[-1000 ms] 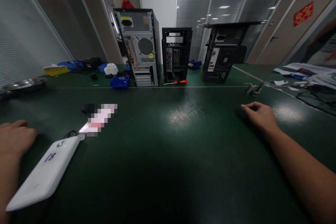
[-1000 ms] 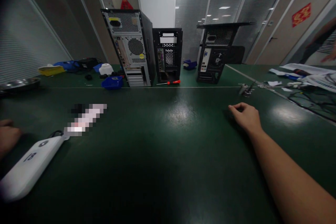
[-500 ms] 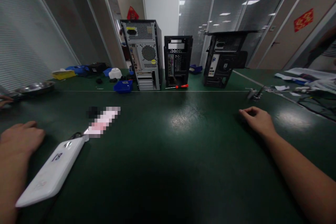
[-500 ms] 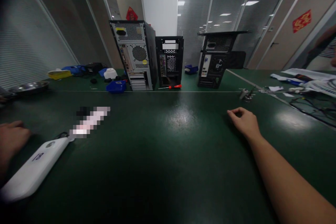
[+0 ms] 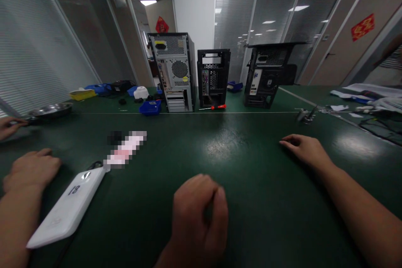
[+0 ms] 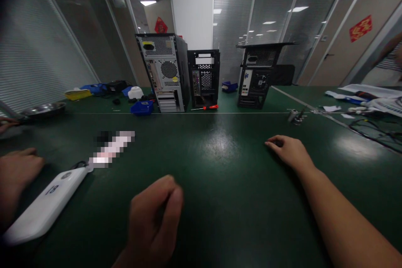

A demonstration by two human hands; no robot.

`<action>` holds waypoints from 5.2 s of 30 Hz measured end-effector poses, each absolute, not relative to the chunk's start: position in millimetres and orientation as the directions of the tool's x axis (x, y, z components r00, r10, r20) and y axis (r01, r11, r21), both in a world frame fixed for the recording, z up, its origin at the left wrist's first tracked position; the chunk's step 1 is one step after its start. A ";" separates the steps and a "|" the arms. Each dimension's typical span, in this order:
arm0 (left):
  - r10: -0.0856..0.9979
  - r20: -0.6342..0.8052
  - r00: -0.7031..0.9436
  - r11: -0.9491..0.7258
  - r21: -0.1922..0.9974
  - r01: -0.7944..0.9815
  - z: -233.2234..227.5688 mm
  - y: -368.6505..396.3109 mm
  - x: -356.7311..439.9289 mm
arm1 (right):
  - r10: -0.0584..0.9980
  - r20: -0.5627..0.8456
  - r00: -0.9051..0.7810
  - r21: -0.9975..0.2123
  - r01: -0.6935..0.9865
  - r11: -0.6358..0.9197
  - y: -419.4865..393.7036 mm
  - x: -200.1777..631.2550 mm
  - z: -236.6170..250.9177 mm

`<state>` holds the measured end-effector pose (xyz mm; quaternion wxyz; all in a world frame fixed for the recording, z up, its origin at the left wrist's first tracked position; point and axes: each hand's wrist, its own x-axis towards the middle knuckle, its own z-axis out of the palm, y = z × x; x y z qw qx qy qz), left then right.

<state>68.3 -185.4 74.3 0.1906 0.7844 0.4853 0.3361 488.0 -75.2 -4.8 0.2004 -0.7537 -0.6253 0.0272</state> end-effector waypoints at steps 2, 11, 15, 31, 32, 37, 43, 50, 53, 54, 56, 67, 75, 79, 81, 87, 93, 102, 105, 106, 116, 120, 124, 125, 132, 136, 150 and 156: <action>0.906 0.393 0.157 -0.407 0.706 0.580 68.1 -166.6 92.4 | 0.965 0.222 0.139 -0.297 0.952 -0.069 -75.7 483.2 -3.9; 0.893 0.273 0.358 -0.450 0.550 0.703 34.5 -69.0 86.9 | 0.910 0.359 -0.208 -0.350 0.874 0.338 -88.8 345.5 23.2; 0.742 0.260 0.618 -0.667 0.382 0.640 9.4 -79.4 70.6 | 0.827 0.471 -0.307 -0.345 0.799 0.493 -102.3 282.1 17.5; 0.658 0.236 0.715 -0.733 0.421 0.535 4.3 -92.0 59.5 | 0.672 0.521 -0.526 -0.198 0.691 0.695 -120.5 257.6 5.7; 0.655 0.245 0.714 -0.737 0.414 0.534 3.6 -92.4 60.0 | 0.677 0.507 -0.534 -0.210 0.685 0.697 -119.9 258.1 5.1; 0.703 0.281 0.654 -0.706 0.385 0.594 0.9 -89.5 58.5 | 0.688 0.455 -0.565 -0.236 0.669 0.705 -115.8 265.6 -0.6; 0.772 0.296 0.563 -0.633 0.444 0.635 3.8 -85.4 52.6 | 0.733 0.526 -0.431 -0.287 0.721 0.631 -118.0 272.5 3.7; 0.705 0.297 0.644 -0.704 0.404 0.584 1.5 -92.1 57.5 | 0.725 0.488 -0.486 -0.193 0.750 0.633 -134.7 253.6 11.8; 0.644 0.318 0.696 -0.761 0.363 0.538 -1.8 -91.4 58.2 | 0.686 0.472 -0.554 -0.054 0.758 0.650 -133.9 247.0 9.0; 0.635 0.323 0.702 -0.769 0.358 0.531 -2.6 -90.9 58.1 | 0.675 0.474 -0.565 -0.018 0.760 0.650 -132.7 246.0 7.9; 0.631 0.326 0.704 -0.772 0.357 0.526 -3.3 -90.0 57.5 | 0.662 0.485 -0.571 0.023 0.766 0.643 -130.0 245.4 5.8; 0.737 0.242 0.631 -0.656 0.483 0.580 5.0 -90.5 53.2 | 0.808 0.445 -0.386 -0.162 0.853 0.496 -106.1 293.5 21.8; 0.849 0.172 0.499 -0.505 0.540 0.674 4.4 -84.1 48.5 | 0.944 0.194 0.266 -0.442 0.883 -0.158 -57.1 454.0 -12.8; 0.859 0.163 0.485 -0.484 0.566 0.668 2.1 -82.5 48.8 | 0.871 0.194 0.452 -0.504 0.807 -0.306 -52.0 483.0 -25.4; 0.859 0.165 0.485 -0.484 0.572 0.662 1.2 -82.1 48.9 | 0.847 0.214 0.487 -0.525 0.788 -0.320 -52.1 484.5 -26.2; 0.868 0.155 0.472 -0.464 0.594 0.657 3.3 -82.9 47.7 | 0.801 0.268 0.535 -0.554 0.766 -0.326 -56.3 486.7 -24.3; 0.871 0.159 0.465 -0.461 0.591 0.662 4.2 -83.4 47.3 | 0.756 0.421 0.502 -0.410 0.848 -0.335 -61.7 493.4 -22.0; 0.868 0.166 0.468 -0.466 0.597 0.653 1.4 -81.9 46.8 | 0.701 0.449 0.554 -0.381 0.828 -0.411 -68.7 495.1 -18.2; 0.868 0.156 0.472 -0.464 0.596 0.655 1.8 -81.8 46.8 | 0.707 0.451 0.545 -0.375 0.835 -0.404 -68.9 492.1 -16.3; 0.867 0.153 0.474 -0.464 0.595 0.657 1.8 -81.8 46.7 | 0.702 0.451 0.551 -0.380 0.830 -0.407 -68.9 491.5 -15.9; 0.861 0.140 0.489 -0.473 0.574 0.668 4.4 -82.2 46.2 | 0.639 0.460 0.617 -0.463 0.780 -0.421 -71.3 487.8 -13.7; 0.867 0.132 0.481 -0.464 0.568 0.680 4.8 -81.7 46.8 | 0.655 0.449 0.608 -0.470 0.784 -0.405 -71.7 485.7 -12.0; 0.864 0.133 0.485 -0.467 0.571 0.675 4.2 -81.9 46.9 | 0.644 0.449 0.620 -0.494 0.772 -0.399 -71.4 485.6 -11.9; 0.862 0.130 0.491 -0.469 0.573 0.672 4.3 -82.1 46.8 | 0.635 0.448 0.629 -0.503 0.765 -0.403 -71.1 485.5 -11.9; 0.859 0.121 0.497 -0.470 0.569 0.675 4.8 -82.3 46.5 | 0.634 0.455 0.626 -0.513 0.766 -0.387 -70.7 481.8 -10.1; 0.860 0.121 0.497 -0.472 0.558 0.682 2.7 -81.7 46.9 | 0.640 0.450 0.623 -0.497 0.770 -0.400 -71.7 481.2 -9.3; 0.869 0.099 0.485 -0.454 0.552 0.700 6.5 -82.4 48.2 | 0.651 0.396 0.648 -0.583 0.725 -0.367 -69.9 483.8 -11.5; 0.867 0.110 0.486 -0.464 0.536 0.706 5.3 -81.8 48.1 | 0.675 0.336 0.657 -0.627 0.691 -0.360 -70.2 481.8 -11.4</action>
